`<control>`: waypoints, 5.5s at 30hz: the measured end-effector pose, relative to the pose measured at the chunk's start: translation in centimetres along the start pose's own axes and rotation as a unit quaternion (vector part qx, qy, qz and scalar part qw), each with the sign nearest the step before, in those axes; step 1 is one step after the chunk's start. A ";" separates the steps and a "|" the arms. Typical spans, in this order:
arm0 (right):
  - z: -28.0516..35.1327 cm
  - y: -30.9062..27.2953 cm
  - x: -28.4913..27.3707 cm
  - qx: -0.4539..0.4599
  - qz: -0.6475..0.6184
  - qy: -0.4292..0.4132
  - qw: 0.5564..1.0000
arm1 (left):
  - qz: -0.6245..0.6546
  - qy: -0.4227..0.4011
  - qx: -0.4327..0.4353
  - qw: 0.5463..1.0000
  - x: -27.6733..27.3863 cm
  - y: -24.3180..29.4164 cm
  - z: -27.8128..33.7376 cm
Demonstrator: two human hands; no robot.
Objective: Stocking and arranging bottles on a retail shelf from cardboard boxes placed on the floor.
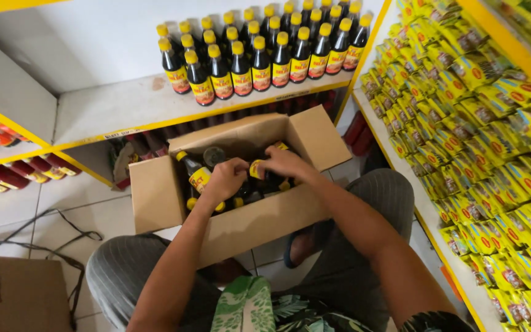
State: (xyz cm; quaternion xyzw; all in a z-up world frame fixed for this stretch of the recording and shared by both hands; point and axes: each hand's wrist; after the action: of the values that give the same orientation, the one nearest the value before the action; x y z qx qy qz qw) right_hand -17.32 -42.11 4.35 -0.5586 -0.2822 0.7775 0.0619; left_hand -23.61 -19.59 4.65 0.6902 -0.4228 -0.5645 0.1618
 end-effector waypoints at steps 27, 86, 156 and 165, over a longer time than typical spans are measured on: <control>4.0 -2.1 1.2 -0.151 -0.578 -0.027 0.801 | 0.292 -0.042 -0.090 0.951 -2.9 6.0 0.6; -25.4 -16.4 7.5 -0.049 -0.375 0.084 0.922 | -0.094 0.221 -0.059 0.969 -9.4 -23.5 -14.3; 4.0 1.2 -2.9 -0.020 -0.527 -0.132 0.839 | 0.355 -0.027 -0.173 0.918 1.7 4.2 1.2; 1.9 1.3 -0.7 -0.118 -0.551 -0.099 0.820 | 0.353 0.004 -0.113 0.929 1.4 2.7 0.9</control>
State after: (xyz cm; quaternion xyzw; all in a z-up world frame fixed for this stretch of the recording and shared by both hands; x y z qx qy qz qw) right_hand -18.47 -44.18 4.66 -0.2328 -0.6374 0.6256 0.3849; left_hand -25.53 -21.98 5.33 0.4756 -0.5723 -0.5120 0.4291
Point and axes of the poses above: each hand's wrist, its own z-axis away from the middle knuckle, its own x-axis out of the palm, y = z × x, and after that the axes turned 3 degrees about x, right-handed
